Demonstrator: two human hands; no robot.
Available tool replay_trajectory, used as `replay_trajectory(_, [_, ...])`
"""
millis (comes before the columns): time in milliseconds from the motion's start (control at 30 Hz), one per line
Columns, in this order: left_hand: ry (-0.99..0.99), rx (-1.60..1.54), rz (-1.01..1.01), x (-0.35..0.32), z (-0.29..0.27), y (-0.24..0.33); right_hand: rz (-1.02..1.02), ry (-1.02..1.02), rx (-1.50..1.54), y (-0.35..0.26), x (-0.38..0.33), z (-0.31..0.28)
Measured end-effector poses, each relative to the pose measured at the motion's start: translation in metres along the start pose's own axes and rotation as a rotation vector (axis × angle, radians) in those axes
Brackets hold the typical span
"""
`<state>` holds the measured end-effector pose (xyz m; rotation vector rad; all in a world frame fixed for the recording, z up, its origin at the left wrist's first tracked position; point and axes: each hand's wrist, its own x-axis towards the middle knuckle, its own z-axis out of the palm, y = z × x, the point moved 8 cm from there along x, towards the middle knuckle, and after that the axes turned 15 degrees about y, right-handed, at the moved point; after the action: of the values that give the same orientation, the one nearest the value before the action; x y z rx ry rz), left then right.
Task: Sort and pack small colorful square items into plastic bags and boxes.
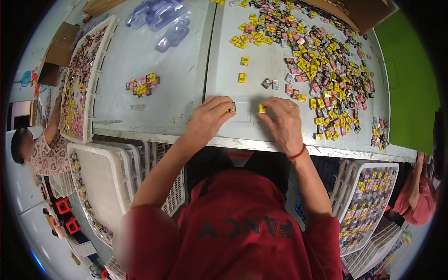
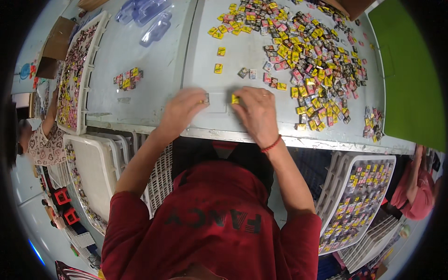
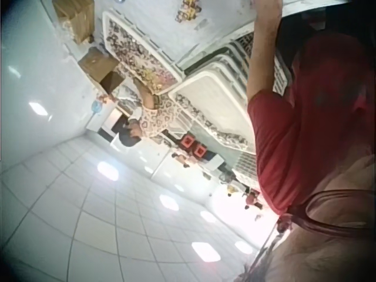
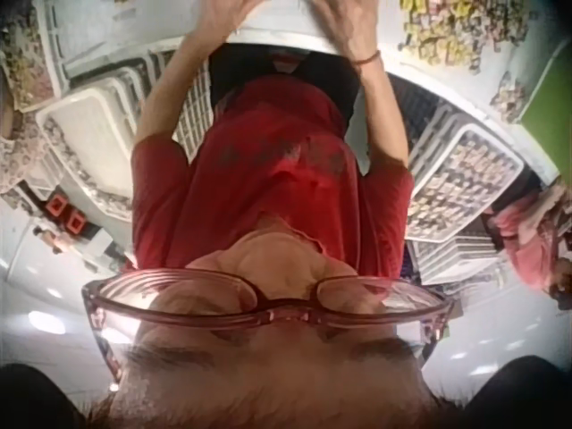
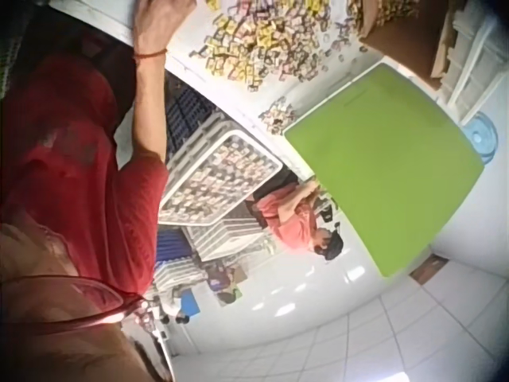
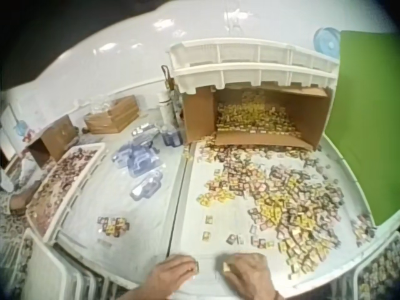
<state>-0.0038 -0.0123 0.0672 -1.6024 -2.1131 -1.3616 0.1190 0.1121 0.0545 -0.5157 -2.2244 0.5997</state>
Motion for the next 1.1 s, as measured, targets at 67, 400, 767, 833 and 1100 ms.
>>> replay_trajectory(67, [-0.015, 0.037, 0.042, -0.008, 0.005, -0.006, -0.043, -0.063, 0.069, -0.013, 0.002, 0.022])
replay_trajectory(400, [0.109, -0.024, 0.049, -0.025, 0.013, -0.035, -0.075, 0.057, -0.004, -0.026, -0.008, 0.054])
replay_trajectory(767, [0.086, -0.063, -0.020, -0.024, 0.012, -0.031, -0.057, 0.181, -0.065, -0.029, -0.019, 0.057])
replay_trajectory(833, [0.113, -0.075, -0.024, -0.023, 0.011, -0.031, -0.124, 0.154, -0.119, -0.035, -0.020, 0.057])
replay_trajectory(1100, [0.048, -0.006, 0.059, 0.006, 0.006, -0.031, -0.079, 0.197, -0.118, -0.012, -0.005, 0.019])
